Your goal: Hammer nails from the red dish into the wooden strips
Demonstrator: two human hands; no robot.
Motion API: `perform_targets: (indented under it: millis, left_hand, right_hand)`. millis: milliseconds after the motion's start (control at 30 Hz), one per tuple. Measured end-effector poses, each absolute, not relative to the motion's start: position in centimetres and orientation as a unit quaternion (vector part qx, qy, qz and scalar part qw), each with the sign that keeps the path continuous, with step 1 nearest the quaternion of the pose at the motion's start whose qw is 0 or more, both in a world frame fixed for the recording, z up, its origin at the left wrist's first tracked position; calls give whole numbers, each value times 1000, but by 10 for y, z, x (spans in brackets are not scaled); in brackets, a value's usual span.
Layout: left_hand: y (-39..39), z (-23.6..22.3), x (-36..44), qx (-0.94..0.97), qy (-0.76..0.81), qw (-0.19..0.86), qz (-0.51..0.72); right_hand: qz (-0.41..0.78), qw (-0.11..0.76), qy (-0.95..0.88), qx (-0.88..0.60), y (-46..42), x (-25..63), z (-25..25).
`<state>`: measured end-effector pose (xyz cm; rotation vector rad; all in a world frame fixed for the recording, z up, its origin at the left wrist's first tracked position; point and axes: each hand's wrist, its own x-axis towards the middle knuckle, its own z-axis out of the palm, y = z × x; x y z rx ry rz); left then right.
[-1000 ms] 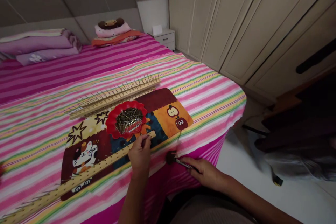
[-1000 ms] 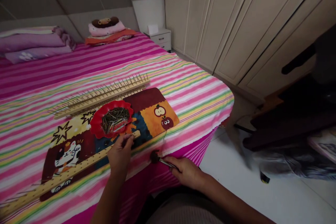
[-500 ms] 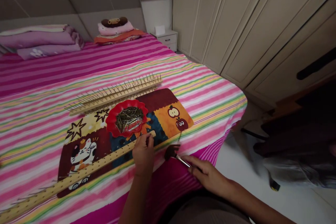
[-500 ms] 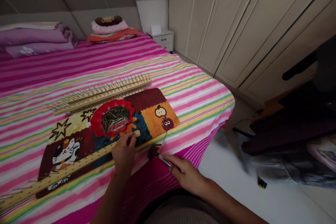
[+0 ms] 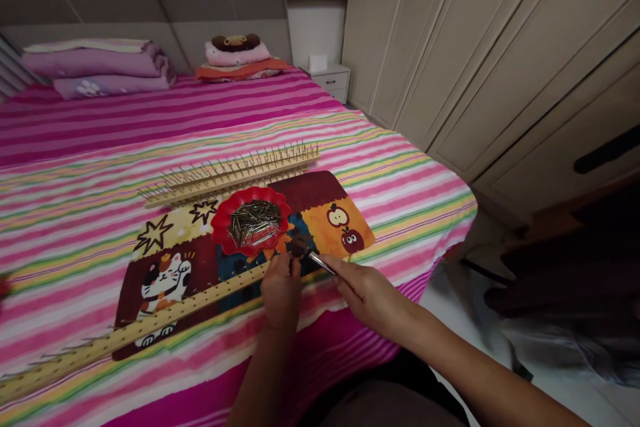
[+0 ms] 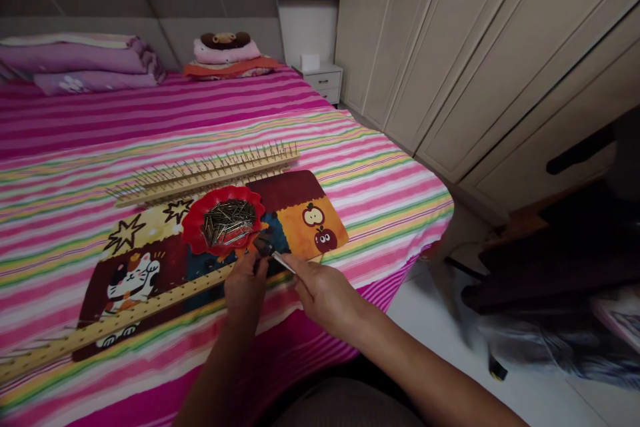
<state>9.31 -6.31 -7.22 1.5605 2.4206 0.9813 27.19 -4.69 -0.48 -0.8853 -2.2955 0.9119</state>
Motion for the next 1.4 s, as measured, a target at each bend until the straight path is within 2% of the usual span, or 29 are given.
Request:
perform_targets:
  millis: [267, 400, 533, 633, 733, 833, 933, 1300, 1400]
  left_hand:
    - [-66, -78, 93, 522, 770, 49, 363]
    - [-74, -77, 92, 530, 750, 49, 392]
    - [-78, -46, 74, 509, 778, 12, 369]
    - [-66, -13, 47, 503, 820, -5, 274]
    - [-40, 6, 22, 539, 834, 29, 112]
    - [-13, 7, 10, 546, 834, 81, -17]
    - [5, -1, 7, 534, 835, 115, -68]
    - [1, 0, -2, 562, 820, 100, -40]
    - [-11, 9, -2, 537, 832, 108, 87]
  right_hand:
    - [425, 278, -783, -358, -66, 293, -8]
    - [505, 238, -741, -374, -82, 309, -45]
    - [517, 199, -746, -370, -92, 318, -87]
    - [522, 189, -744, -372, -92, 319, -101]
    - [529, 207, -732, -377, -90, 317, -103]
    - [542, 210, -719, -381, -89, 315, -100]
    - [548, 205, -712, -389, -89, 314, -99]
    - [544, 212, -722, -371, -87, 314, -103]
    - [541, 220, -724, -367, -88, 315, -104]
